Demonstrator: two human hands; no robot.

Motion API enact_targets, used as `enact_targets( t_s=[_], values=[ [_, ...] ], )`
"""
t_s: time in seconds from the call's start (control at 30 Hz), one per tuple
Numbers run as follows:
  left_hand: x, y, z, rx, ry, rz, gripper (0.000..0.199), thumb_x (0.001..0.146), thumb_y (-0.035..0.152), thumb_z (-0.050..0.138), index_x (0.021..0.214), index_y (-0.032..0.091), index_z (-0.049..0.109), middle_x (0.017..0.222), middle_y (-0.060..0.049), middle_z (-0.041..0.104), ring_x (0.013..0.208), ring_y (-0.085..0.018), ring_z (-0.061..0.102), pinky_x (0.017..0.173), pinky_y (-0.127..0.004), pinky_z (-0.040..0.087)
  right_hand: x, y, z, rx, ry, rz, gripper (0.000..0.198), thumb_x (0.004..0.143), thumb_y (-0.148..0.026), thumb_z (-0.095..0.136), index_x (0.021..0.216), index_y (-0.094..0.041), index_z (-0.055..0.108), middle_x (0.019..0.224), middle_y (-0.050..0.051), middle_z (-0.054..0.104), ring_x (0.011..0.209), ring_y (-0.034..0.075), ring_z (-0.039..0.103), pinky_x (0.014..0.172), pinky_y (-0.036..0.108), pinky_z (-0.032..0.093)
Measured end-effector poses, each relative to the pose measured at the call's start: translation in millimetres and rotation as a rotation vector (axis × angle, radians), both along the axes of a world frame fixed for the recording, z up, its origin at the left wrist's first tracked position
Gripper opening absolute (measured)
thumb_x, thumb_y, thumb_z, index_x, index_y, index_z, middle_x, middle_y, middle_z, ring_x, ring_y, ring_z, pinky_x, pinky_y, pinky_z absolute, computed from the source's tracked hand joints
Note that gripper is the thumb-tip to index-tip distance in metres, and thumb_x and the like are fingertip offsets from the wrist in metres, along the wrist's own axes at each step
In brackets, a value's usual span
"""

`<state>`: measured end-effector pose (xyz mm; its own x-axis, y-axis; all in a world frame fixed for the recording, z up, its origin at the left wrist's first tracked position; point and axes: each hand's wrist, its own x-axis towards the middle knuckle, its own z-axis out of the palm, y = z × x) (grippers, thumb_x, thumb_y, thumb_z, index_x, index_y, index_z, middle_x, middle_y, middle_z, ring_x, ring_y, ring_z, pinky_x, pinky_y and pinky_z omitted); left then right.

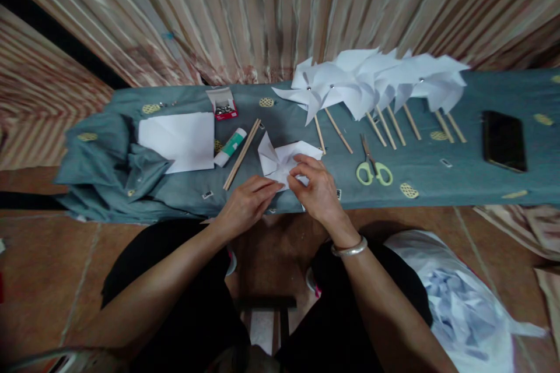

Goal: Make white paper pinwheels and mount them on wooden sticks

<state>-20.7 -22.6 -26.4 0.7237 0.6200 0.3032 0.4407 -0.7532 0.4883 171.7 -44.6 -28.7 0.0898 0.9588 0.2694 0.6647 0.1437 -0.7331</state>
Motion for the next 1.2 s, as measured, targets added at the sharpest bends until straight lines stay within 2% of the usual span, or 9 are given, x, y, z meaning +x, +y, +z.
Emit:
enact_targets(
  t_s=[0.57,0.9,1.2],
  values=[
    [1.0,7.1,-2.9,-0.139,-0.111,0.008,0.027,0.093,0.016,0.047,0.113,0.017,0.064,0.105,-0.009,0.069,0.099,-0.020,0.063,0.088,-0.034,0.054,-3.6,1.6,-3.2,0.008,-0.067,-0.036,0.007,0.082,-0.027,0.062,0.079,-0.024,0.068,0.115,0.008,0.068,0.110,0.025,0.062,0.099,0.045,0.046],
    [1.7,8.5,-1.7,-0.143,-0.116,0.028,0.027,0.093,0.015,0.046,0.112,0.017,0.064,0.106,-0.009,0.068,0.100,-0.019,0.064,0.090,-0.033,0.054,-5.5,1.1,0.4,-0.012,-0.057,-0.029,0.011,0.084,-0.026,0.060,0.080,-0.023,0.069,0.117,0.010,0.067,0.111,0.027,0.061,0.101,0.047,0.044],
    [2.6,9.3,-2.2,-0.151,-0.105,0.035,0.027,0.092,0.014,0.047,0.113,0.015,0.064,0.105,-0.010,0.067,0.100,-0.020,0.064,0.091,-0.035,0.054,-6.0,-0.8,-1.5,0.060,-0.177,0.009,0.016,0.087,-0.023,0.055,0.090,-0.020,0.070,0.120,0.012,0.065,0.112,0.026,0.059,0.100,0.047,0.044]
  ],
)
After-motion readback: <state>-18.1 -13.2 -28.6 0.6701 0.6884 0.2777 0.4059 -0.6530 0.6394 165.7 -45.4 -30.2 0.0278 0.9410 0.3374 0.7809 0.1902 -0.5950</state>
